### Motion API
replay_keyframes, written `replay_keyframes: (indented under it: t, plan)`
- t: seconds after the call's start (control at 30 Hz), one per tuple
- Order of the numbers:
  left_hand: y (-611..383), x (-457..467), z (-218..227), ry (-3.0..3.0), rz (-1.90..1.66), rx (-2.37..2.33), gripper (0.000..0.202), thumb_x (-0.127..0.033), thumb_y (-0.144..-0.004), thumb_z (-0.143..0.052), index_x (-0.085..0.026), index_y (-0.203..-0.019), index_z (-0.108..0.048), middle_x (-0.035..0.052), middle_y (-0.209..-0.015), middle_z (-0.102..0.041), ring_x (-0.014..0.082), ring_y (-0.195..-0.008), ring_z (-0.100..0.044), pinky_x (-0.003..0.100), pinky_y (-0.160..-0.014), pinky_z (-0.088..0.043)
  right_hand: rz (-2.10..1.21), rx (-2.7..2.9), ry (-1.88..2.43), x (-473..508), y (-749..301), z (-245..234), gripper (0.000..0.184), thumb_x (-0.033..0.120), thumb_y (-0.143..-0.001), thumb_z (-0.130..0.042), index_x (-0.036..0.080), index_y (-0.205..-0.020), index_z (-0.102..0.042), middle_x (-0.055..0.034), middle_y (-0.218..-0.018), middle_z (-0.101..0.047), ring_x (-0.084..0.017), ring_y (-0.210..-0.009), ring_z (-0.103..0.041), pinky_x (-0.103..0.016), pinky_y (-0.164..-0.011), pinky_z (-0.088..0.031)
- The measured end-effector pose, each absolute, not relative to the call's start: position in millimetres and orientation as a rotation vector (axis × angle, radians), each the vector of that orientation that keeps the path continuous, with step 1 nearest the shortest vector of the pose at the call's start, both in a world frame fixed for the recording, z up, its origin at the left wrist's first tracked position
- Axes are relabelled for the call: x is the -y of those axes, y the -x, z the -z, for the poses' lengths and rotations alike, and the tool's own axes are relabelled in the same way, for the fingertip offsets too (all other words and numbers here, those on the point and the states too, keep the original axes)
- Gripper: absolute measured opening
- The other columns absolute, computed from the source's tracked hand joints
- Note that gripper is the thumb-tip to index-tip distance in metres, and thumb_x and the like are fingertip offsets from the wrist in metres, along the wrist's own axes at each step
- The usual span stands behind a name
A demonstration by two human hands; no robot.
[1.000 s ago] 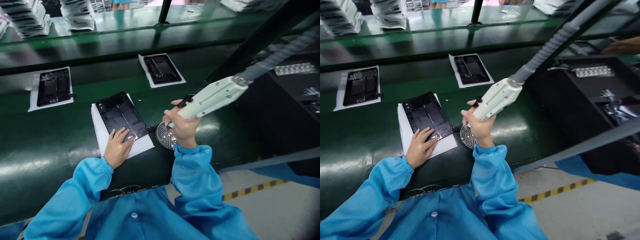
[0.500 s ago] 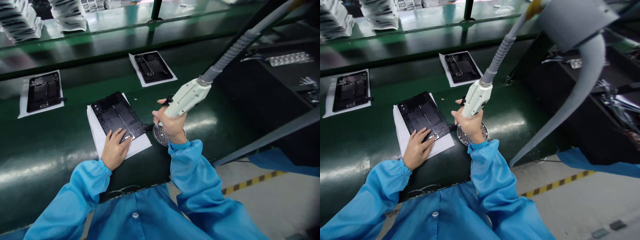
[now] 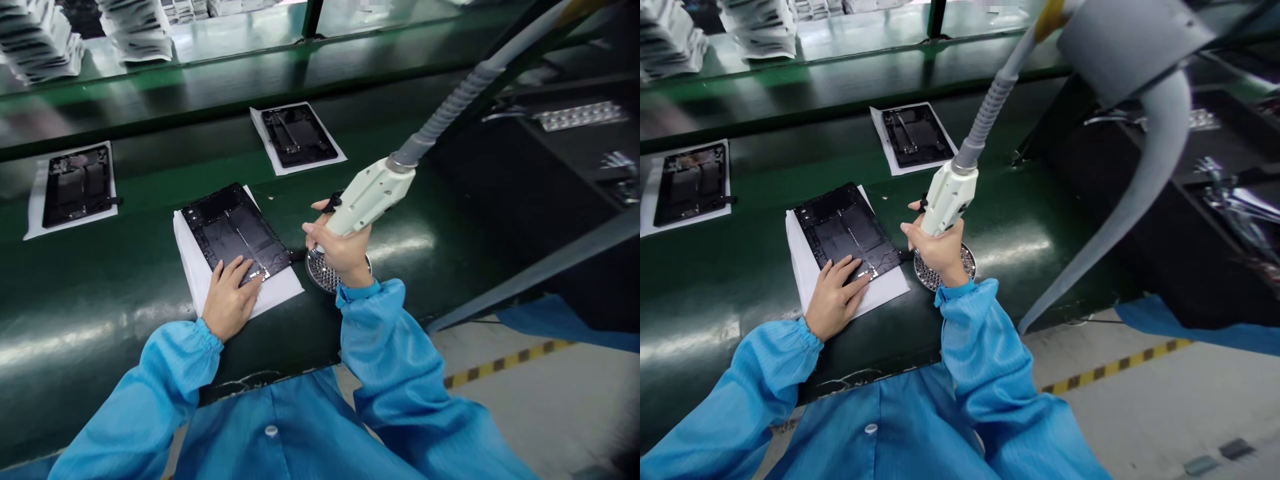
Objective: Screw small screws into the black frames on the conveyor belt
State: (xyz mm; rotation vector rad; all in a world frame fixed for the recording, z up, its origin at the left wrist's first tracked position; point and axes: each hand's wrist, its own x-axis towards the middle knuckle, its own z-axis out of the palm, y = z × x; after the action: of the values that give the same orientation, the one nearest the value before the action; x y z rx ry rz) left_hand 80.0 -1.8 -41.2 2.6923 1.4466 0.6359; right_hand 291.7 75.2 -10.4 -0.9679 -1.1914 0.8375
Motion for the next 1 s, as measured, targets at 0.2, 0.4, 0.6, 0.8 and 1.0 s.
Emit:
replay_keyframes:
  t: [0.2, 0.4, 0.6, 0.8, 1.0]
  plan:
    - [-79, 2, 41, -2.688, -0.614, -1.458, 0.028, -0.025, -0.095, -0.047, -0.021, -0.109, -0.071, 0.0141, -0.128, -0.061, 0.0323, -0.126, -0.051, 0.058, -0.103, -0.038, -0.83, 1.195, 0.977, -75, -292, 12, 0.026, 0.017, -0.068, -0.071, 0.023, -0.091, -0.061, 0.0114, -0.046, -0.054, -0.01, -0.036, -0.05, -0.028, -0.039, -0.044]
    - [-79, 2, 42, -2.663, -0.616, -1.448, 0.028, -0.025, -0.095, -0.047, -0.021, -0.11, -0.07, 0.0145, -0.129, -0.06, 0.0321, -0.127, -0.049, 0.058, -0.104, -0.037, -0.817, 1.189, 0.99, -75, -291, 12, 0.024, 0.017, -0.068, -0.07, 0.022, -0.089, -0.061, 0.0114, -0.046, -0.054, -0.01, -0.036, -0.05, -0.028, -0.04, -0.044]
    - [-79, 2, 42, -2.653, -0.608, -1.448, 0.028, -0.025, -0.094, -0.048, -0.021, -0.111, -0.07, 0.0141, -0.13, -0.06, 0.0318, -0.128, -0.049, 0.058, -0.104, -0.037, -0.806, 1.195, 0.989, -75, -291, 12, 0.023, 0.017, -0.068, -0.07, 0.023, -0.088, -0.061, 0.0111, -0.046, -0.054, -0.01, -0.036, -0.05, -0.028, -0.039, -0.043]
    - [-78, 2, 42, -2.641, -0.606, -1.445, 0.027, -0.025, -0.094, -0.048, -0.022, -0.111, -0.069, 0.013, -0.13, -0.06, 0.0313, -0.129, -0.048, 0.058, -0.105, -0.037, -0.798, 1.204, 1.004, -75, -291, 13, 0.023, 0.021, -0.068, -0.072, 0.023, -0.088, -0.06, 0.0113, -0.045, -0.052, -0.011, -0.035, -0.049, -0.028, -0.038, -0.043]
    - [-68, -1, 44, -2.638, -0.684, -1.428, 0.029, -0.031, -0.094, -0.051, -0.017, -0.111, -0.069, 0.0154, -0.128, -0.061, 0.0301, -0.126, -0.051, 0.056, -0.107, -0.037, -0.807, 1.209, 0.98, -75, -293, 12, 0.025, 0.018, -0.069, -0.071, 0.023, -0.091, -0.06, 0.0108, -0.047, -0.053, -0.011, -0.035, -0.049, -0.028, -0.039, -0.043]
